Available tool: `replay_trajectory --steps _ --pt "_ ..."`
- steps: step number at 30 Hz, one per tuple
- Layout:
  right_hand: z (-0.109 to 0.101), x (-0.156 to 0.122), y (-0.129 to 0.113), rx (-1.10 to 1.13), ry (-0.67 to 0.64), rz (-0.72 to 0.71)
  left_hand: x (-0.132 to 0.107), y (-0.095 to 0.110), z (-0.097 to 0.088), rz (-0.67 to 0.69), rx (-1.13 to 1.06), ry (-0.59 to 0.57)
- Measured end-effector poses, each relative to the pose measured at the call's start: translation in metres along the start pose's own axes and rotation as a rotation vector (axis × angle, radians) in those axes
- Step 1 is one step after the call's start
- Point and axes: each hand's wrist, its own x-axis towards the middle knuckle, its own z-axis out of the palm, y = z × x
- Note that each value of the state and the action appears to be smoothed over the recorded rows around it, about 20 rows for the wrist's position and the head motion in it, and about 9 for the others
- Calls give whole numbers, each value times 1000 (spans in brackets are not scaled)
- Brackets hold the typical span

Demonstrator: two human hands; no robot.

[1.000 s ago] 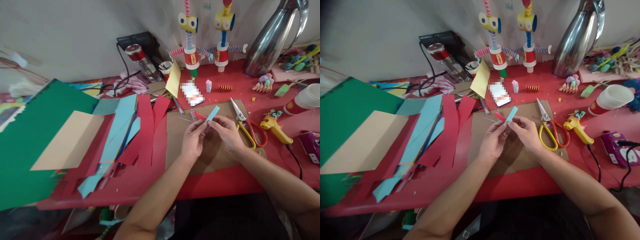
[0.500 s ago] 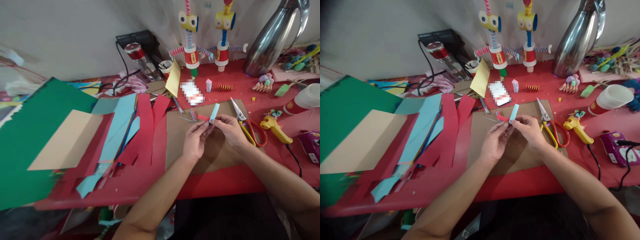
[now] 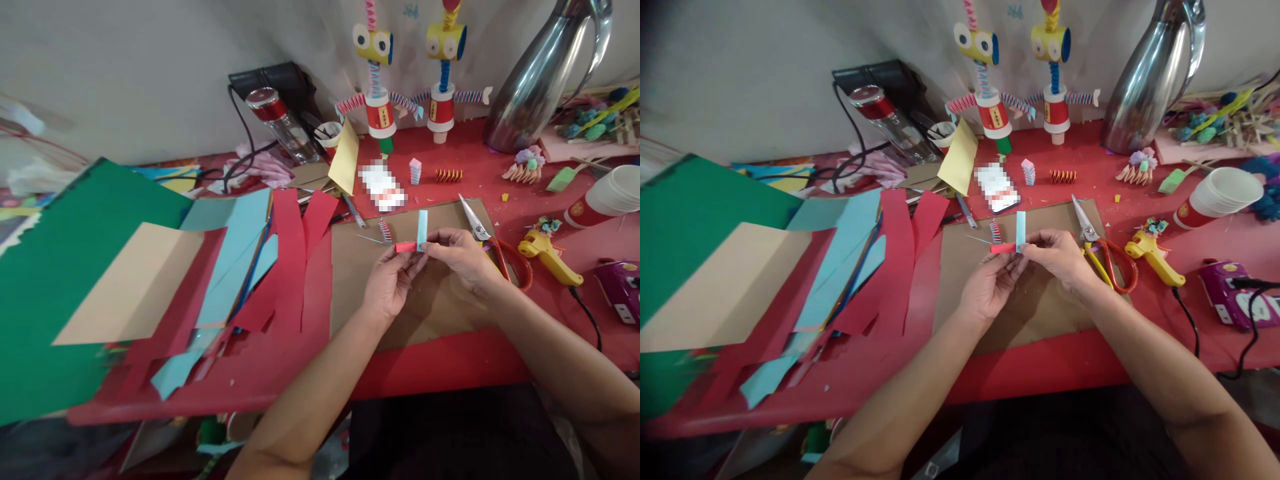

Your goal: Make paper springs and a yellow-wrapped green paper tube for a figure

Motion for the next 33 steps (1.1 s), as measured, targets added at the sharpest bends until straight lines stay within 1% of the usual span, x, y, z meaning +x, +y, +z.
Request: replay_trajectory --steps 3,10,16,19,29,33 --pt "0 1 2 -28 19 -14 0 -1 -1 -7 -6 -2" --pt "2 0 3 -10 43 -8 0 -1 -1 -13 -20 -19" --pt "1 -2 -1 -24 15 13 0 0 0 -75 -33 57" --pt "1 -3 -4 -9 24 42 1 0 0 -86 -47 64" --pt "4 -4 -7 9 20 56 0 1 0 -83 -53 14" --pt "1 -3 -5 2 10 31 1 2 -2 -65 -20 -44"
